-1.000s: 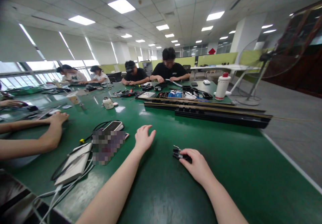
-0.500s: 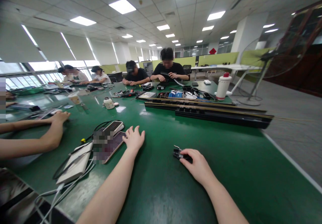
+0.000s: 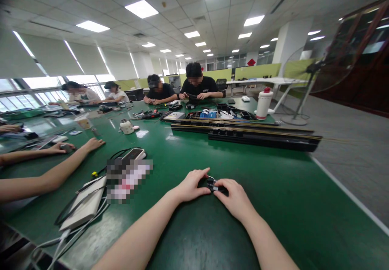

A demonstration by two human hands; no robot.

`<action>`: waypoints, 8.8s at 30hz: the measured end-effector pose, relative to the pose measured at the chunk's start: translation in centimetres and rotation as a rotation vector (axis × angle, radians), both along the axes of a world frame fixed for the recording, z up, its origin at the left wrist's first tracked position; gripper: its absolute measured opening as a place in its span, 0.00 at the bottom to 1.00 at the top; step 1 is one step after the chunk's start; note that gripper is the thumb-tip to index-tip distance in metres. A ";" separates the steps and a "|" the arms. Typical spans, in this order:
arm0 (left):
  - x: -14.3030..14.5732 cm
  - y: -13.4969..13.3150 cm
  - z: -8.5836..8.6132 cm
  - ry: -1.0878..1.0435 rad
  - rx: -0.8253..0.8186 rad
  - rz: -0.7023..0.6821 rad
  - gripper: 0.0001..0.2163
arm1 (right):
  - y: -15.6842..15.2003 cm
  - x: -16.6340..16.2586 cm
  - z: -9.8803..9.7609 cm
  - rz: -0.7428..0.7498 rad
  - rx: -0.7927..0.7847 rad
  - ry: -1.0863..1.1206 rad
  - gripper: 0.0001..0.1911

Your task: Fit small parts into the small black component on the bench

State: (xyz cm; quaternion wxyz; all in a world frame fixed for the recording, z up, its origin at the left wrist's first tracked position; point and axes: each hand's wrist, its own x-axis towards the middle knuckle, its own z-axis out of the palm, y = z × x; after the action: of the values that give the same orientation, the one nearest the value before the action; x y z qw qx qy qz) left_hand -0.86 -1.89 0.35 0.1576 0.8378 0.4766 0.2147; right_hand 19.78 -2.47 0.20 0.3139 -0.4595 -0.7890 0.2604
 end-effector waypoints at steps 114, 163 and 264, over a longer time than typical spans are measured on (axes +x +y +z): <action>0.3 0.5 -0.9 -0.107 -0.012 -0.009 0.22 | -0.4 0.5 0.3 -0.088 -0.142 0.088 0.21; 0.4 0.6 -1.1 -0.123 -0.015 -0.017 0.22 | -0.2 0.6 0.5 -0.120 -0.144 0.073 0.18; 0.5 0.2 -0.2 -0.116 -0.027 -0.020 0.18 | 1.3 3.0 0.6 -0.352 -0.473 1.178 0.17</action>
State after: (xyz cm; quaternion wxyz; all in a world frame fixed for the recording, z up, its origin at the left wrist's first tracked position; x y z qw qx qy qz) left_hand -0.36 -1.66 0.14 0.1985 0.8266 0.4610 0.2547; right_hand 22.73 -1.15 0.84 0.6218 -0.4188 -0.3196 0.5795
